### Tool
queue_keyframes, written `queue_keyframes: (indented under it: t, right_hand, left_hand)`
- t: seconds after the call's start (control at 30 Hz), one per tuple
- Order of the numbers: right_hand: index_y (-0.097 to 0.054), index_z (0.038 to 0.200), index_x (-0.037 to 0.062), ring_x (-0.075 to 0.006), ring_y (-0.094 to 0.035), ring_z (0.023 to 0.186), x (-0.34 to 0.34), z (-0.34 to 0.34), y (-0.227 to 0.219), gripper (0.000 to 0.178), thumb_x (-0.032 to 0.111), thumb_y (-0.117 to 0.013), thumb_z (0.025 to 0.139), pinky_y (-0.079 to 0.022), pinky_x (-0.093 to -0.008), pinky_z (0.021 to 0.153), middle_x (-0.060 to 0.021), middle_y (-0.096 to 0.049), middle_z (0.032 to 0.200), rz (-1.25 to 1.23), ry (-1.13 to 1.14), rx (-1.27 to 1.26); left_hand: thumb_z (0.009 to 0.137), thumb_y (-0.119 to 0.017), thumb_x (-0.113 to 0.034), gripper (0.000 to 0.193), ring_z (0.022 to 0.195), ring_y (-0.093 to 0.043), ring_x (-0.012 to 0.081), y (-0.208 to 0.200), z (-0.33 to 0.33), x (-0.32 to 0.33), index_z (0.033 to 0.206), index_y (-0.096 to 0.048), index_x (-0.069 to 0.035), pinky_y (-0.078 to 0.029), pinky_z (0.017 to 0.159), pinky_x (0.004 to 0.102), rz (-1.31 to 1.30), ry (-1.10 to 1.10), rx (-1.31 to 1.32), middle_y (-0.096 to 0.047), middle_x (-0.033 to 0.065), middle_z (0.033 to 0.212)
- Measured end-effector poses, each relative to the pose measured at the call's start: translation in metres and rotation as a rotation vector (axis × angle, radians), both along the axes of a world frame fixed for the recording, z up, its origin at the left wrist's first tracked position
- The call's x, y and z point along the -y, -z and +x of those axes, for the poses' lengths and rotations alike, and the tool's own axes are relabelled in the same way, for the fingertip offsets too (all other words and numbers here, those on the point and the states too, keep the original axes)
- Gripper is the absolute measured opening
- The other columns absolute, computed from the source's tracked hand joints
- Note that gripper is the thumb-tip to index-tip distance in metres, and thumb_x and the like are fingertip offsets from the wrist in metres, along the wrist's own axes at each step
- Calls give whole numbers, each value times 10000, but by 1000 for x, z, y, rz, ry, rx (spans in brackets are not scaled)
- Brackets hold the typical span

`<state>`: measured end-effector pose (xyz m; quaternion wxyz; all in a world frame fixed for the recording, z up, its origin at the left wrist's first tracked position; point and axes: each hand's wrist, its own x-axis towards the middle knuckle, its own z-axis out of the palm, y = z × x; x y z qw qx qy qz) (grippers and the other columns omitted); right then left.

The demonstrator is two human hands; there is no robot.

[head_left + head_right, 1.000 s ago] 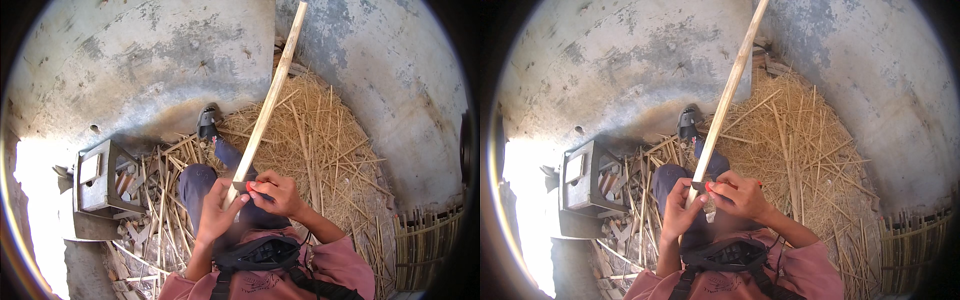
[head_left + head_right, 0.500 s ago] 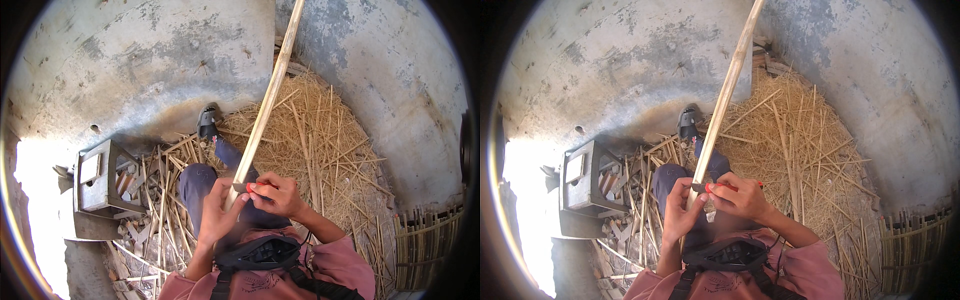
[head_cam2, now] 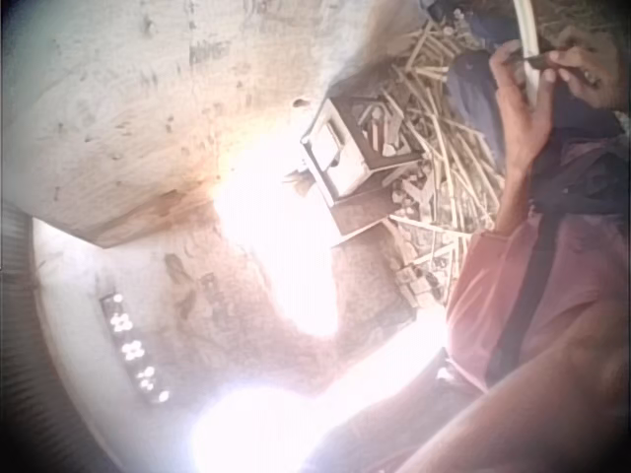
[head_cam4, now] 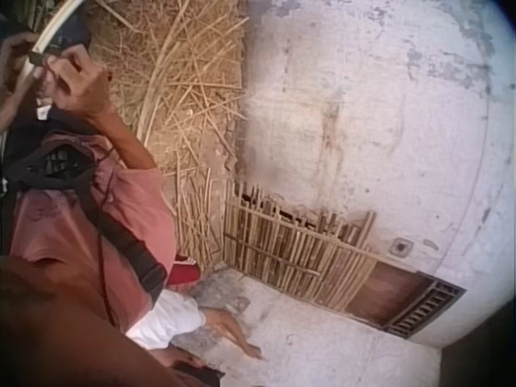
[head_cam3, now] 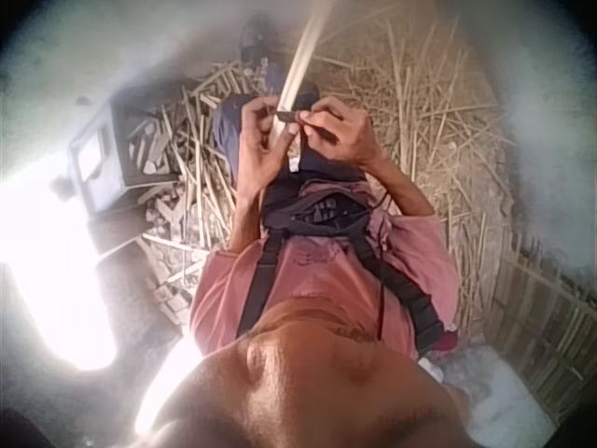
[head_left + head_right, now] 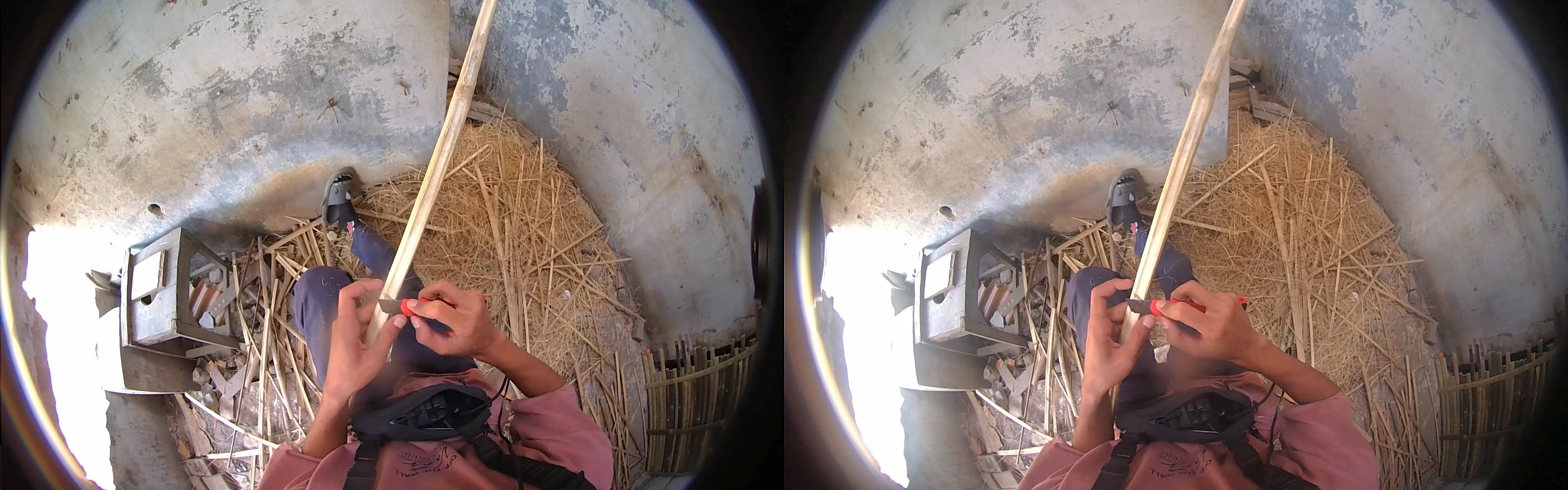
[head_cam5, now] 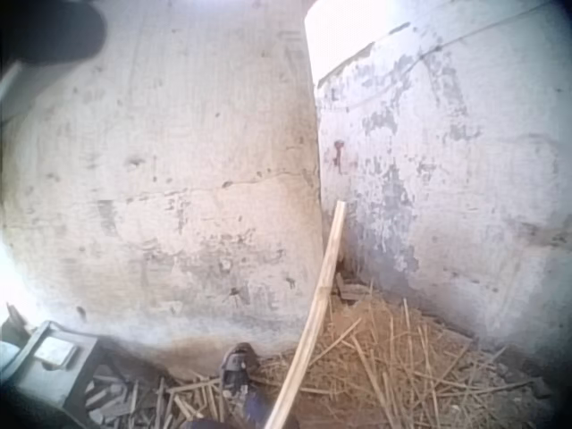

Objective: The person uses a small red utility knife to shave layers off a long thin piece of wood, rotating the wood to work on different sides while sitting on a straw-covered floor.

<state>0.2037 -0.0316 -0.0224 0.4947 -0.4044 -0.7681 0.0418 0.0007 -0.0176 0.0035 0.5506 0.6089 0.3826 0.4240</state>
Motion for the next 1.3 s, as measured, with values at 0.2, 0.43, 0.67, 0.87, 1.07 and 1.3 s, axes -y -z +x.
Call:
queue_keyframes:
  t: [0.2, 0.43, 0.67, 0.87, 1.07, 1.3]
  right_hand:
    - [-751, 1117, 97, -165, -683, 664, 2, -2, -3, 286, 86, -808, 836, -545, -311, 550, -49, -664, 961, -21, -12, -19]
    - [-753, 1124, 94, -170, -685, 674, 2, -2, -4, 288, 87, -809, 841, -550, -316, 557, -55, -670, 972, -12, -4, -12]
    - [-756, 1130, 93, -174, -687, 680, 4, -2, -5, 302, 68, -815, 835, -548, -311, 554, -67, -681, 969, -7, 1, 3]
    - [-763, 1136, 83, -173, -689, 676, 4, -2, -7, 334, 33, -821, 811, -539, -288, 543, -91, -704, 978, 9, -3, 9]
    - [-763, 1131, 81, -175, -688, 675, 4, -2, -8, 334, 30, -822, 806, -539, -291, 542, -92, -705, 975, 9, -1, 9]
    - [-767, 1131, 83, -179, -687, 672, 5, -3, -7, 331, 32, -819, 808, -539, -294, 538, -92, -704, 966, 25, 19, 17]
  left_hand:
    - [982, -722, 44, 595, 867, -680, 77, -1, -3, -1, 1452, -369, -53, -508, 704, 211, 25, 21, -33, -769, 116, 1040]
    - [973, -722, 70, 592, 930, -706, 92, -2, -1, -2, 1446, -391, -61, -520, 744, 210, 2, -2, -56, -768, 131, 1063]
    - [968, -729, 71, 581, 946, -717, 101, 0, 0, -1, 1440, -416, -58, -535, 759, 214, 16, -14, -39, -773, 142, 1073]
    - [967, -739, 60, 560, 947, -719, 105, 0, 1, 0, 1426, -439, -52, -539, 761, 218, 32, -38, -28, -776, 149, 1076]
    - [964, -744, 59, 563, 940, -719, 104, 0, 3, 0, 1427, -442, -50, -536, 760, 216, 48, -45, -9, -780, 149, 1070]
    - [973, -733, 54, 545, 898, -699, 76, 1, 4, 0, 1420, -438, -44, -513, 726, 202, 12, -39, 37, -782, 122, 1043]
